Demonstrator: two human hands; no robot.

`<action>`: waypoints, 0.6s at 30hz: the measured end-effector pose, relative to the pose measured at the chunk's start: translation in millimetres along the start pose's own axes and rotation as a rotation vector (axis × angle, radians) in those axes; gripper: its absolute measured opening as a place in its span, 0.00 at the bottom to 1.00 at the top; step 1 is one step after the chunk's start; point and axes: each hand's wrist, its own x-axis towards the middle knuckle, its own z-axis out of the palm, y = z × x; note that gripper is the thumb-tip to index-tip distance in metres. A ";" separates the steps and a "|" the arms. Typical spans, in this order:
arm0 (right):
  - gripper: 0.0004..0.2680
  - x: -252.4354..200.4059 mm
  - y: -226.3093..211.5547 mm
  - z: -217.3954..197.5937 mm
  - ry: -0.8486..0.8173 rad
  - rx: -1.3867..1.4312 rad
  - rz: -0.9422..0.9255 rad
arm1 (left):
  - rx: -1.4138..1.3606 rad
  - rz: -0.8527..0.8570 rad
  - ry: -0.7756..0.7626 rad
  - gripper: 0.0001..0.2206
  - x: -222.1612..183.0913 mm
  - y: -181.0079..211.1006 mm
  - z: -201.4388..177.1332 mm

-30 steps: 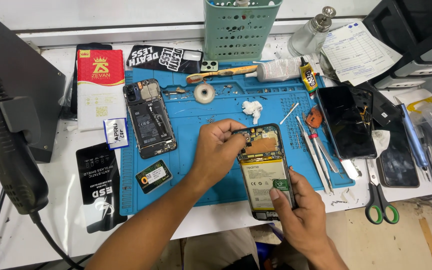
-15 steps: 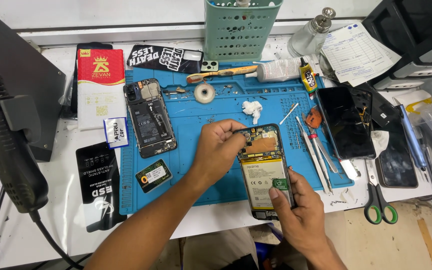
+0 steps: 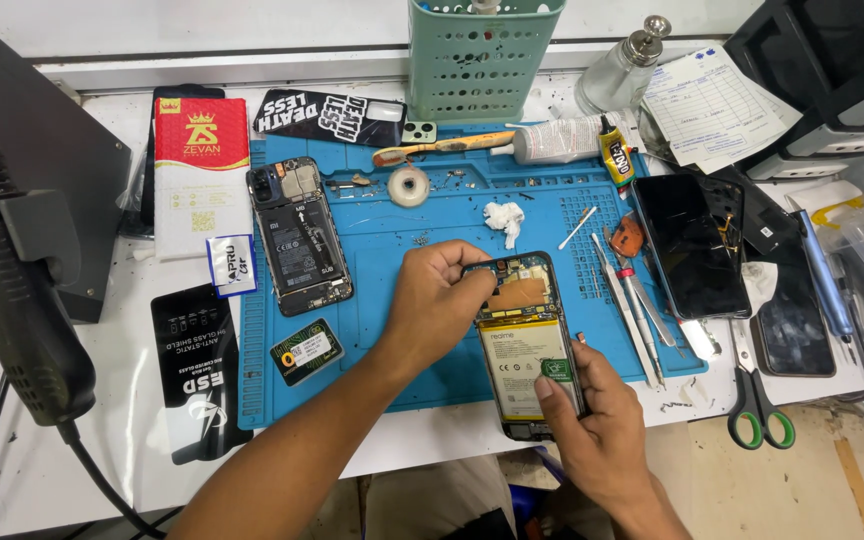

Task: Repairing a mobile phone by manipulating internal components and testing the display

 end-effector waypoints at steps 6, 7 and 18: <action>0.16 8.1 19.5 -4.2 0.013 0.565 0.196 | -0.017 0.168 -0.057 0.12 4.1 -9.6 -6.5; 0.16 8.1 21.8 -4.3 0.013 0.566 0.195 | -0.016 0.170 -0.057 0.12 3.3 -9.2 -6.5; 0.20 -10.5 20.8 15.4 -0.350 1.254 0.519 | -0.210 0.732 -0.204 0.36 -19.6 5.9 -11.2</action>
